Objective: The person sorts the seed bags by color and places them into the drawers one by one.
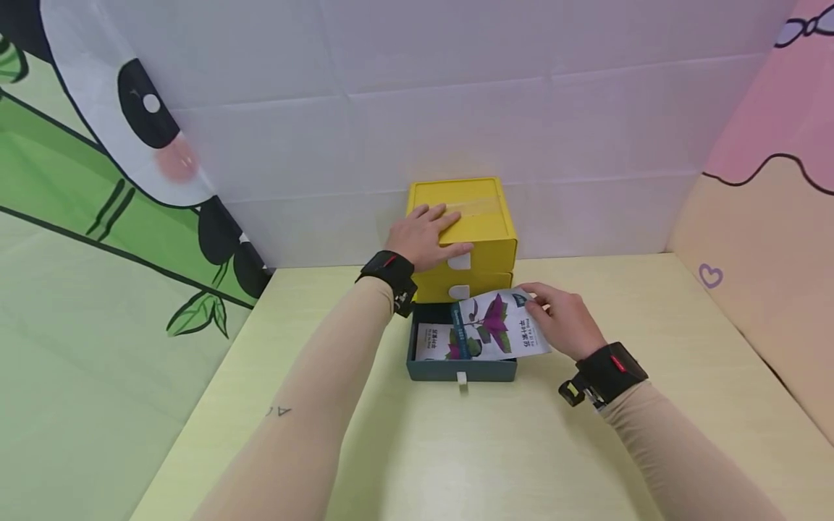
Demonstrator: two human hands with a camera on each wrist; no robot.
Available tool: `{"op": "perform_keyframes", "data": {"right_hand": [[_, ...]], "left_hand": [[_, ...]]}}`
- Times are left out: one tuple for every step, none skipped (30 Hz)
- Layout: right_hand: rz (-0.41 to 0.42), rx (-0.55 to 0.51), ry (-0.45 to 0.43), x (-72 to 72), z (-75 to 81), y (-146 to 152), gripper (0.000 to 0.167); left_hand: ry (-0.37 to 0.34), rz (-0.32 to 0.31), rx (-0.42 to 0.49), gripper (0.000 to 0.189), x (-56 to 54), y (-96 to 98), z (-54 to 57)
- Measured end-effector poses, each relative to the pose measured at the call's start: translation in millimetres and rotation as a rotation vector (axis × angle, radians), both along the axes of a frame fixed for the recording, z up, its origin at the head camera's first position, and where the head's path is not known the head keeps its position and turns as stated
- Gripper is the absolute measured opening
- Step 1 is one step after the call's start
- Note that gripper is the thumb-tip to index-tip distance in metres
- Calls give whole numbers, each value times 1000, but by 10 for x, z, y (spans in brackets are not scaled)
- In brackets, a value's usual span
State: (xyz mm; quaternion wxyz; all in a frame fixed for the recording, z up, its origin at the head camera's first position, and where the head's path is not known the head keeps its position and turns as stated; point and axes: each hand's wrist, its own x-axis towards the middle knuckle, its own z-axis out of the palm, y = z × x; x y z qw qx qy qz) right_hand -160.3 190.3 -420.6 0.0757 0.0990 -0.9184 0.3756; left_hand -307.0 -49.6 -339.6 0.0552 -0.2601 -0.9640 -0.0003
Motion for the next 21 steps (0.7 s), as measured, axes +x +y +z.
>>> {"op": "perform_keyframes", "data": {"right_hand": [[0,-10,-15,-23,-22,-2,34],[0,-19,-30,-47,-46,-2,35],[-2,-27,-45,-69,-69,-4,35],[-1,-36,-60,-89,-91,-5,36],[-1,-42,-74,-109,-111,-11,37],[-3,-45,-85,-130,-131,-17,37],[-5,-43,-92,-149,-149,-26,38],[-6,-38,-96,-170,-170,-33,39],[-7,-34,-98,-188,-188,-43,39],[-11,-26,-98,-206,-207,-52,40],[-17,-17,-97,-224,-224,-63,40],[-22,-2,-88,-241,-240,-73,40],[-27,13,-81,-257,-256,-82,40],[-31,26,-73,-275,-272,-90,39],[-35,41,-62,-290,-285,-96,39],[-43,57,-53,-306,-297,-104,38],[-48,69,-45,-321,-306,-110,38],[-54,81,-39,-337,-315,-114,38],[-59,86,-40,-352,-323,-116,38],[-63,89,-41,-366,-330,-117,38],[-68,91,-46,-380,-336,-117,38]], "left_hand": [[0,2,-1,83,-8,7,-6],[2,4,-1,83,-14,13,-11],[1,8,-2,83,-21,19,-17],[3,9,-2,83,-27,25,-21],[2,12,-3,83,-32,30,-24],[2,14,-1,83,-35,35,-26],[1,16,-2,83,-38,39,-26],[1,18,-2,83,-41,44,-26],[0,20,0,83,-43,47,-25],[-1,22,0,83,-45,51,-23],[-2,24,0,83,-47,56,-21],[-3,25,1,83,-50,61,-19],[-3,26,2,83,-51,64,-16],[-3,25,4,83,-54,67,-13],[-3,27,3,83,-58,71,-12],[-1,26,5,83,-61,74,-9],[2,26,7,83,-65,77,-7],[5,26,9,82,-69,80,-6],[9,28,10,82,-74,82,-5],[11,31,9,82,-80,85,-4],[13,33,7,82,-86,88,-3]]}}
